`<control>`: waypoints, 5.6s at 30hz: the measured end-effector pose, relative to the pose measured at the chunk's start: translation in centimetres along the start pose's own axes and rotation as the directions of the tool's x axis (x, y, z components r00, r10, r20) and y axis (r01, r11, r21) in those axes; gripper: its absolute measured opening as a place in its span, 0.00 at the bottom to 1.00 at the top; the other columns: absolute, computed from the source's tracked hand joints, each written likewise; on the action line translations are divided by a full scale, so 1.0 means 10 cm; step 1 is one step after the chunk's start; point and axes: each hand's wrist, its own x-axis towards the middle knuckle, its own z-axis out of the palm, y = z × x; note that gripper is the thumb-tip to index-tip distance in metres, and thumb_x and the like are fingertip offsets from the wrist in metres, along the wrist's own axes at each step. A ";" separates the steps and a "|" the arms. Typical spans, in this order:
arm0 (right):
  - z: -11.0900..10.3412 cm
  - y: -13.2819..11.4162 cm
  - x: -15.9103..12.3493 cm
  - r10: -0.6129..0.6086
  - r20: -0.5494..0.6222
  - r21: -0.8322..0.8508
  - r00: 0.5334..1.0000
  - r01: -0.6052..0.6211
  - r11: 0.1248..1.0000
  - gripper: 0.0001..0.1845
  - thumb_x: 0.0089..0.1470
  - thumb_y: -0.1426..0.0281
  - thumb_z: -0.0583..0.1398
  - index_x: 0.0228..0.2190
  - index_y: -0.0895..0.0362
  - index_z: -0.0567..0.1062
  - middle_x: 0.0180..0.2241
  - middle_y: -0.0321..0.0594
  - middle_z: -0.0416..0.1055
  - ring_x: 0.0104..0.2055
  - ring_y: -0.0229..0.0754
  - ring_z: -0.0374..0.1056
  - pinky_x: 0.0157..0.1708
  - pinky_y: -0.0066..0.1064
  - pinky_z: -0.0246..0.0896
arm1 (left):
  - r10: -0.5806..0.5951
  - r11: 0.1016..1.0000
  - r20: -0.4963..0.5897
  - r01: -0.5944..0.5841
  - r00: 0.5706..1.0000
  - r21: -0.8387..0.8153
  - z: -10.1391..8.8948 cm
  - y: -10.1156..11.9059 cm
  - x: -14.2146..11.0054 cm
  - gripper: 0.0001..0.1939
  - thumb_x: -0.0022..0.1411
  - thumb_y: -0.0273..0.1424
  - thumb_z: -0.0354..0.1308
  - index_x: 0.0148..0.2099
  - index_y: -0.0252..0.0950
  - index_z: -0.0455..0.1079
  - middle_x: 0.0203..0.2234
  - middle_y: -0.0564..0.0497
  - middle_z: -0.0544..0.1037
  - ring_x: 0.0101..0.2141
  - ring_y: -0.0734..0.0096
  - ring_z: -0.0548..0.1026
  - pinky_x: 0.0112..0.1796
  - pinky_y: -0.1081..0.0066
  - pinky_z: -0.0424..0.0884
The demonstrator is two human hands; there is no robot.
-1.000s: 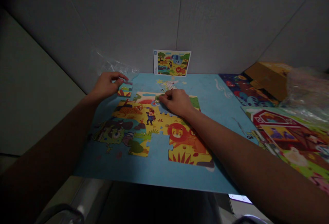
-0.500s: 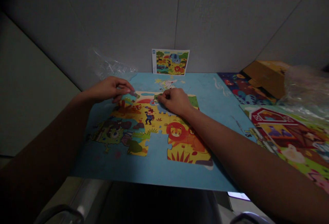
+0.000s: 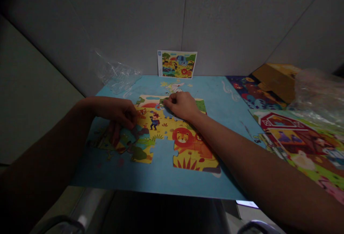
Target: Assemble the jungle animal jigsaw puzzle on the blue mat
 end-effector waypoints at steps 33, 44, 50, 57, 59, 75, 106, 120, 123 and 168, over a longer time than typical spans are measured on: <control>-0.01 -0.01 0.00 -0.007 0.018 -0.012 1.000 0.007 1.000 0.18 0.58 0.58 0.61 0.24 0.56 0.78 0.21 0.38 0.70 0.25 0.38 0.60 0.29 0.34 0.46 | -0.160 0.959 0.016 0.151 0.987 0.240 0.08 0.08 -0.01 0.19 0.58 0.43 0.64 0.20 0.36 0.75 0.20 0.46 0.81 0.15 0.73 0.71 0.14 0.79 0.60; -0.03 -0.03 0.00 0.000 0.030 -0.012 1.000 0.001 1.000 0.18 0.58 0.59 0.61 0.23 0.56 0.77 0.21 0.37 0.69 0.25 0.38 0.59 0.28 0.34 0.45 | -0.093 0.956 -0.085 0.112 0.992 0.271 0.06 0.07 0.03 0.20 0.54 0.43 0.68 0.20 0.37 0.68 0.13 0.52 0.73 0.13 0.76 0.63 0.15 0.77 0.57; -0.03 -0.04 -0.01 0.003 0.034 -0.004 0.999 -0.003 1.000 0.19 0.58 0.58 0.60 0.22 0.56 0.76 0.20 0.37 0.69 0.24 0.38 0.59 0.28 0.33 0.44 | -0.082 0.951 -0.126 0.116 0.989 0.288 0.05 0.08 0.02 0.20 0.52 0.44 0.68 0.21 0.37 0.65 0.11 0.56 0.68 0.13 0.76 0.63 0.15 0.76 0.56; -0.02 -0.02 0.00 -0.018 0.026 -0.025 0.999 0.019 1.000 0.19 0.59 0.58 0.60 0.22 0.56 0.76 0.19 0.36 0.67 0.24 0.37 0.57 0.28 0.34 0.44 | -0.058 0.940 -0.114 0.092 0.992 0.327 0.12 0.19 0.01 0.24 0.51 0.51 0.68 0.22 0.37 0.68 0.11 0.56 0.68 0.14 0.75 0.64 0.17 0.75 0.57; -0.01 -0.02 0.00 -0.011 0.025 -0.018 1.000 0.012 1.000 0.19 0.59 0.59 0.60 0.22 0.56 0.76 0.19 0.36 0.67 0.24 0.37 0.57 0.28 0.34 0.44 | -0.033 0.934 -0.117 0.072 0.993 0.350 0.17 0.24 0.05 0.25 0.51 0.52 0.68 0.21 0.36 0.68 0.11 0.56 0.68 0.15 0.75 0.64 0.18 0.75 0.58; -0.02 -0.03 0.00 -0.004 0.024 -0.025 1.000 0.005 1.000 0.18 0.58 0.59 0.60 0.22 0.57 0.76 0.20 0.36 0.68 0.24 0.37 0.58 0.28 0.33 0.44 | -0.094 0.903 -0.126 0.138 0.988 0.408 0.21 0.26 0.13 0.25 0.47 0.51 0.71 0.19 0.36 0.69 0.13 0.54 0.70 0.16 0.74 0.66 0.19 0.72 0.58; -0.02 -0.03 0.00 0.001 0.015 -0.040 1.000 -0.001 0.999 0.18 0.58 0.58 0.61 0.24 0.57 0.78 0.21 0.37 0.69 0.25 0.38 0.60 0.28 0.33 0.45 | -0.085 0.896 -0.117 0.127 0.990 0.425 0.21 0.23 0.15 0.26 0.47 0.53 0.70 0.19 0.37 0.69 0.12 0.54 0.70 0.16 0.73 0.65 0.20 0.72 0.58; 0.00 0.01 0.00 -0.003 0.013 -0.035 1.000 0.004 0.999 0.19 0.58 0.57 0.60 0.26 0.57 0.80 0.22 0.38 0.70 0.25 0.38 0.61 0.28 0.33 0.46 | -0.164 0.899 -0.077 0.181 0.983 0.399 0.16 0.18 0.03 0.22 0.46 0.47 0.71 0.17 0.36 0.69 0.13 0.52 0.71 0.16 0.74 0.65 0.20 0.73 0.58; 0.00 0.00 0.00 0.005 0.014 -0.041 1.000 -0.005 0.999 0.18 0.58 0.57 0.60 0.26 0.57 0.79 0.21 0.38 0.70 0.25 0.38 0.61 0.28 0.33 0.46 | -0.157 0.892 -0.086 0.179 0.984 0.416 0.16 0.16 0.07 0.23 0.47 0.48 0.71 0.17 0.36 0.69 0.12 0.53 0.70 0.16 0.75 0.65 0.20 0.73 0.58; -0.02 -0.03 0.00 -0.013 0.023 -0.025 1.000 0.013 1.000 0.18 0.58 0.59 0.60 0.23 0.56 0.77 0.21 0.38 0.70 0.24 0.39 0.60 0.28 0.35 0.46 | -0.132 0.881 -0.160 0.190 0.978 0.432 0.08 0.11 -0.05 0.25 0.51 0.51 0.65 0.19 0.36 0.67 0.14 0.54 0.68 0.18 0.74 0.63 0.22 0.72 0.57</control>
